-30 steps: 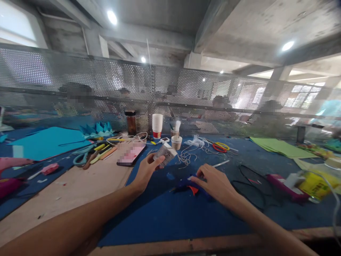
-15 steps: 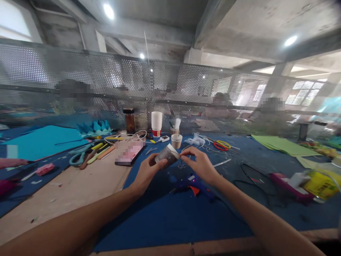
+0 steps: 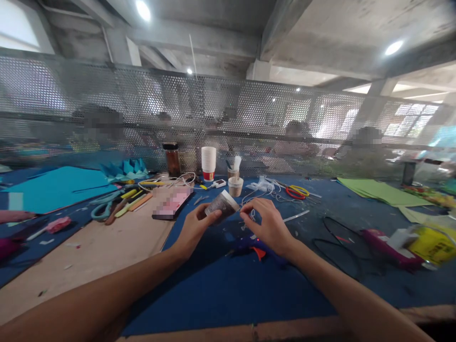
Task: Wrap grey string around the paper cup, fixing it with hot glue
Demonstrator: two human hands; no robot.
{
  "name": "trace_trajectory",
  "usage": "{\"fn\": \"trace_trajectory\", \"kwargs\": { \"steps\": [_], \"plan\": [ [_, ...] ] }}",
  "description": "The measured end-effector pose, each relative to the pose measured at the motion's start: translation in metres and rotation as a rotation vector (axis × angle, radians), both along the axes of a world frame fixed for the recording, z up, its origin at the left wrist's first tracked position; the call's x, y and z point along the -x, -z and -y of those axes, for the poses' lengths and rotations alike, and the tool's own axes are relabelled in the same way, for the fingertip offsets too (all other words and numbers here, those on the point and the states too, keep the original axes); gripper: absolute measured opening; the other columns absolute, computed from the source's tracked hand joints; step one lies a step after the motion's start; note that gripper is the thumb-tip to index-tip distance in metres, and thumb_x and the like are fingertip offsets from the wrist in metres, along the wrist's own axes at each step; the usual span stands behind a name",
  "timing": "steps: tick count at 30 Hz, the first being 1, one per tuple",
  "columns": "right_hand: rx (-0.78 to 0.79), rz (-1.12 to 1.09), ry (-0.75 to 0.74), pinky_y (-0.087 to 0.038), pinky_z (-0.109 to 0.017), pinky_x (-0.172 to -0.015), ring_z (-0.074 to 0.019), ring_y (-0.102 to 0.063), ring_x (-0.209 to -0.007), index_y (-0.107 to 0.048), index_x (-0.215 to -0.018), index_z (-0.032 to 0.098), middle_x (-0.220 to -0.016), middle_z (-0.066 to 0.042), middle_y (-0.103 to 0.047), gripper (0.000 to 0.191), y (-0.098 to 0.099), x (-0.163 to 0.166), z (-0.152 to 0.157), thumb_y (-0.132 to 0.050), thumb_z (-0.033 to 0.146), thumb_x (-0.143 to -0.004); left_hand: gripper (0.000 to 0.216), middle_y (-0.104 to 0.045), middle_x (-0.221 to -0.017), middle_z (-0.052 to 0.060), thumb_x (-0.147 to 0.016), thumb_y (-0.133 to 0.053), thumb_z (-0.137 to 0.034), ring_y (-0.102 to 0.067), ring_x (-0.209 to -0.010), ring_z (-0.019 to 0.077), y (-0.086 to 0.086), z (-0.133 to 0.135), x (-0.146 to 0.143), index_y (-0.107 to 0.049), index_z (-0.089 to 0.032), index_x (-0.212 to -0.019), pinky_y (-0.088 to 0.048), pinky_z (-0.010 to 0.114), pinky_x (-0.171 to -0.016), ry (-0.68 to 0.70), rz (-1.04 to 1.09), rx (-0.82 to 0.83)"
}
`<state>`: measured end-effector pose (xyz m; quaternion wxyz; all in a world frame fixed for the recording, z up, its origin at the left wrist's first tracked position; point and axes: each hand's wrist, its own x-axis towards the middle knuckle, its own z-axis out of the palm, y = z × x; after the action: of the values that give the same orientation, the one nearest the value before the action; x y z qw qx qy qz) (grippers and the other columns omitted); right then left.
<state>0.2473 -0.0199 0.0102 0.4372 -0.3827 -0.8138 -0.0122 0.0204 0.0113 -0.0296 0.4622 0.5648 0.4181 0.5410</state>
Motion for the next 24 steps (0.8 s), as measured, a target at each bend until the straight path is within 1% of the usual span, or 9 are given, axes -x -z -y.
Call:
{"fn": "trace_trajectory", "kwargs": {
  "steps": [2,8,14,18,24],
  "plan": [
    [-0.023,0.022,-0.016,-0.043,-0.040,-0.096,-0.0208,-0.067,-0.092,-0.064,-0.092,0.024,-0.090,0.000,-0.073,0.007,0.0001,0.0013,0.0018,-0.065,0.018,-0.096,0.055,-0.075,-0.101,0.009,-0.074,-0.083,-0.054,-0.069,-0.089,0.0257,0.0024,-0.0016,0.0007,-0.074,-0.015,-0.112,-0.051,0.034,-0.078,0.014,0.010,0.000],
    [-0.021,0.048,-0.035,-0.041,-0.041,-0.099,-0.0190,-0.065,-0.090,-0.061,-0.091,0.024,-0.090,0.001,-0.071,0.009,0.0020,0.0019,0.0024,-0.064,0.016,-0.095,0.051,-0.075,-0.098,0.008,-0.076,-0.083,-0.052,-0.070,-0.088,0.0244,0.0054,-0.0034,0.0020,-0.074,-0.016,-0.110,-0.051,0.033,-0.077,0.025,0.022,-0.004],
    [-0.019,0.074,-0.031,-0.039,-0.042,-0.104,-0.0190,-0.065,-0.092,-0.061,-0.092,0.024,-0.090,0.001,-0.071,0.009,0.0038,0.0005,0.0011,-0.064,0.016,-0.095,0.053,-0.077,-0.101,0.009,-0.073,-0.084,-0.054,-0.072,-0.092,0.0275,0.0034,-0.0033,0.0009,-0.074,-0.016,-0.109,-0.054,0.036,-0.083,0.023,0.033,0.007],
    [-0.010,0.089,-0.023,-0.038,-0.043,-0.107,-0.0194,-0.065,-0.092,-0.060,-0.091,0.024,-0.089,0.001,-0.071,0.009,0.0036,0.0000,0.0009,-0.064,0.016,-0.095,0.055,-0.076,-0.101,0.010,-0.072,-0.084,-0.055,-0.072,-0.093,0.0288,0.0010,-0.0019,0.0006,-0.074,-0.014,-0.109,-0.054,0.038,-0.083,0.025,0.041,0.022],
    [0.006,0.096,0.007,-0.037,-0.046,-0.111,-0.0201,-0.066,-0.090,-0.061,-0.091,0.025,-0.089,0.001,-0.072,0.009,0.0045,-0.0005,0.0001,-0.061,0.018,-0.096,0.051,-0.075,-0.099,0.008,-0.075,-0.082,-0.054,-0.070,-0.090,0.0262,0.0023,-0.0014,0.0020,-0.074,-0.015,-0.107,-0.054,0.036,-0.082,0.050,0.041,0.012]
  ]
}}
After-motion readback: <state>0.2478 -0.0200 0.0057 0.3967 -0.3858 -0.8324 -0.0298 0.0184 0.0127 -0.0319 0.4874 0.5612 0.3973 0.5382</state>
